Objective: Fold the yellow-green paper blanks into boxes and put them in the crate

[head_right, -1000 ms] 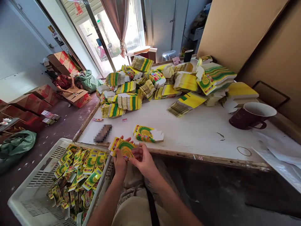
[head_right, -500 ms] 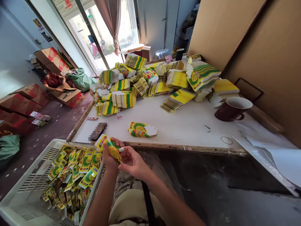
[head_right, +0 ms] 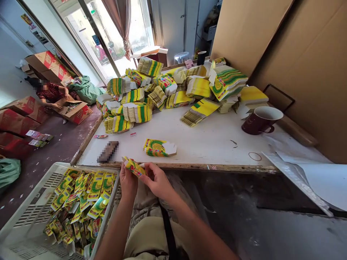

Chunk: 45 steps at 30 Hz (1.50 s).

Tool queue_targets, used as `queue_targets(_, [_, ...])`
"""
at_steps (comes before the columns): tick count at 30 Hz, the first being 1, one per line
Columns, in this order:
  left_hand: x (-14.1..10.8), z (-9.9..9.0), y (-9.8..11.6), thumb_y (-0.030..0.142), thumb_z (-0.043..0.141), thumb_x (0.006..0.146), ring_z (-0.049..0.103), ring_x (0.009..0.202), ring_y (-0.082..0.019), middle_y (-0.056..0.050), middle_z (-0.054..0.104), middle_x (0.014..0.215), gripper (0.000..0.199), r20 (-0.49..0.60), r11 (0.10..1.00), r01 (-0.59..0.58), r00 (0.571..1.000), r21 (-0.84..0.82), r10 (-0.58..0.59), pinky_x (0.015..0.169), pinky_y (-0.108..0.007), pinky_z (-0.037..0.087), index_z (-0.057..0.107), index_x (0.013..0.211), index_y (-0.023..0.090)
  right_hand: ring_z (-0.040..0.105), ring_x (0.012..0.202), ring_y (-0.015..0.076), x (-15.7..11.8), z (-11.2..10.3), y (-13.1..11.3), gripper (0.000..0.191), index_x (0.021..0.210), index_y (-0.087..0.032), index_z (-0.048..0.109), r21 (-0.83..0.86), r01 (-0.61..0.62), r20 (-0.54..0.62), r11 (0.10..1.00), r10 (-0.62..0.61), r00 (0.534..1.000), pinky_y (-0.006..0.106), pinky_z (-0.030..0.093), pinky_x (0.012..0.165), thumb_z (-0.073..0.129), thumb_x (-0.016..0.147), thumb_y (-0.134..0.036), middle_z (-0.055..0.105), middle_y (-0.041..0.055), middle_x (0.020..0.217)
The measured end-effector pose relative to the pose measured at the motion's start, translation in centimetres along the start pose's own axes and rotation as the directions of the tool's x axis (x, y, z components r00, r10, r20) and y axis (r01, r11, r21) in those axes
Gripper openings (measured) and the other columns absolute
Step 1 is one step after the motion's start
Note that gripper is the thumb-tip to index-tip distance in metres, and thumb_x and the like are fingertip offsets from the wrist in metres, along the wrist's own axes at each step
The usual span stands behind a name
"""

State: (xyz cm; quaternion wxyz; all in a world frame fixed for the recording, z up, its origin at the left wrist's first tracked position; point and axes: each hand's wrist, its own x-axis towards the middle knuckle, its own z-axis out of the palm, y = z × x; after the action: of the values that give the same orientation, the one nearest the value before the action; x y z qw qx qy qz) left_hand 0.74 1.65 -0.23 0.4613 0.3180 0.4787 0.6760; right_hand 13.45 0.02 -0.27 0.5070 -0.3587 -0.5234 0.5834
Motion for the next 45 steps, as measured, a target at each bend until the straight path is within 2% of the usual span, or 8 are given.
queue_targets(8, [0.3, -0.6, 1.1, 0.046, 0.08, 0.075, 0.055, 0.062, -0.008, 0.004, 0.061, 0.068, 0.036, -0.005, 0.993, -0.102, 0.995, 0.062, 0.103, 0.063, -0.018, 0.048, 0.06, 0.071, 0.017, 0.057, 0.073, 0.0171, -0.1, -0.1, -0.1, 0.02, 0.083, -0.02, 0.065, -0.317, 0.131, -0.064, 0.939, -0.159, 0.985, 0.029, 0.046, 0.067, 0.055, 0.095, -0.031, 0.062, 0.0024, 0.077])
queue_targets(15, [-0.6, -2.0, 5.8, 0.042, 0.07, 0.086, 0.066, 0.106, -0.021, -0.009, 0.067, 0.116, 0.04, 0.235, 0.807, -0.462, 0.886, 0.369, 0.4, 0.091, -0.034, 0.054, 0.061, 0.12, 0.022, 0.06, 0.086, 0.021, 0.4, -4.1, -1.7, 0.027, 0.104, -0.024, 0.074, -0.791, 0.314, -0.023, 0.525, -0.538, 0.843, 0.034, 0.051, 0.078, 0.051, 0.096, -0.013, 0.067, 0.0061, 0.087])
queue_targets(20, [-0.7, -0.9, 7.7, 0.042, 0.085, 0.068, 0.058, 0.124, -0.031, -0.012, 0.062, 0.133, 0.072, 0.601, 0.527, -0.544, 0.796, 0.653, 0.077, 0.104, -0.046, 0.046, 0.057, 0.131, 0.024, 0.06, 0.095, 0.0194, -0.1, -3.4, -2.5, 0.027, 0.103, -0.033, 0.074, -0.802, 0.493, 0.223, 0.336, -0.599, 0.77, 0.049, 0.035, 0.113, 0.053, 0.097, -0.017, 0.07, 0.0008, 0.089])
queue_targets(23, [-0.1, -0.5, 6.0, 0.041, 0.086, 0.065, 0.067, 0.105, -0.028, -0.008, 0.07, 0.117, 0.07, 0.594, 0.559, -0.427, 0.79, 0.711, -0.151, 0.089, -0.04, 0.052, 0.057, 0.126, 0.024, 0.058, 0.116, 0.0227, -0.7, -2.9, -2.5, 0.027, 0.108, -0.037, 0.072, -0.747, 0.509, 0.217, 0.427, -0.566, 0.795, 0.053, 0.024, 0.121, 0.054, 0.096, -0.021, 0.071, 0.0018, 0.103])
queue_targets(26, [0.1, -0.5, 3.9, 0.042, 0.085, 0.064, 0.067, 0.083, -0.023, -0.001, 0.072, 0.094, 0.058, 0.486, 0.542, -0.335, 0.86, 0.77, -0.158, 0.07, -0.03, 0.049, 0.058, 0.111, 0.023, 0.044, 0.138, 0.0305, -0.9, -2.9, -2.2, 0.044, 0.135, -0.031, 0.057, -0.639, 0.339, -0.095, 0.69, -0.508, 0.856, 0.058, 0.023, 0.121, 0.063, 0.091, -0.031, 0.056, 0.0093, 0.141])
queue_targets(30, [-0.5, -0.3, 2.6, 0.038, 0.086, 0.062, 0.066, 0.082, -0.023, -0.002, 0.07, 0.093, 0.057, 0.504, 0.485, -0.396, 0.856, 0.78, -0.113, 0.069, -0.029, 0.047, 0.055, 0.108, 0.023, 0.049, 0.134, 0.0316, -0.3, -2.6, -1.1, 0.062, 0.14, -0.023, 0.051, -0.093, 0.032, -0.238, 0.995, -0.054, 0.97, 0.053, 0.039, 0.114, 0.061, 0.089, -0.055, 0.055, 0.0145, 0.142])
queue_targets(38, [-1.1, -1.0, 2.2, 0.035, 0.075, 0.077, 0.067, 0.105, -0.03, -0.015, 0.062, 0.128, 0.079, 0.631, 0.452, -0.546, 0.774, 0.705, -0.047, 0.084, -0.04, 0.052, 0.031, 0.141, 0.023, 0.064, 0.118, 0.0255, 0.5, -2.6, -0.9, 0.056, 0.119, -0.024, 0.068, 0.383, -0.312, 0.215, 0.87, 0.244, 0.946, 0.044, 0.047, 0.108, 0.075, 0.076, -0.06, 0.073, 0.0083, 0.115])
queue_targets(45, [-1.8, -1.2, 1.5, 0.026, 0.07, 0.08, 0.065, 0.105, -0.026, -0.012, 0.055, 0.128, 0.067, 0.73, 0.463, -0.648, 0.683, 0.604, 0.003, 0.084, -0.037, 0.053, 0.035, 0.138, 0.026, 0.066, 0.113, 0.0285, 0.2, -2.1, -0.4, 0.061, 0.11, -0.022, 0.07, 0.351, -0.356, 0.213, 0.866, 0.297, 0.931, 0.044, 0.053, 0.1, 0.066, 0.076, -0.073, 0.073, 0.0107, 0.111])
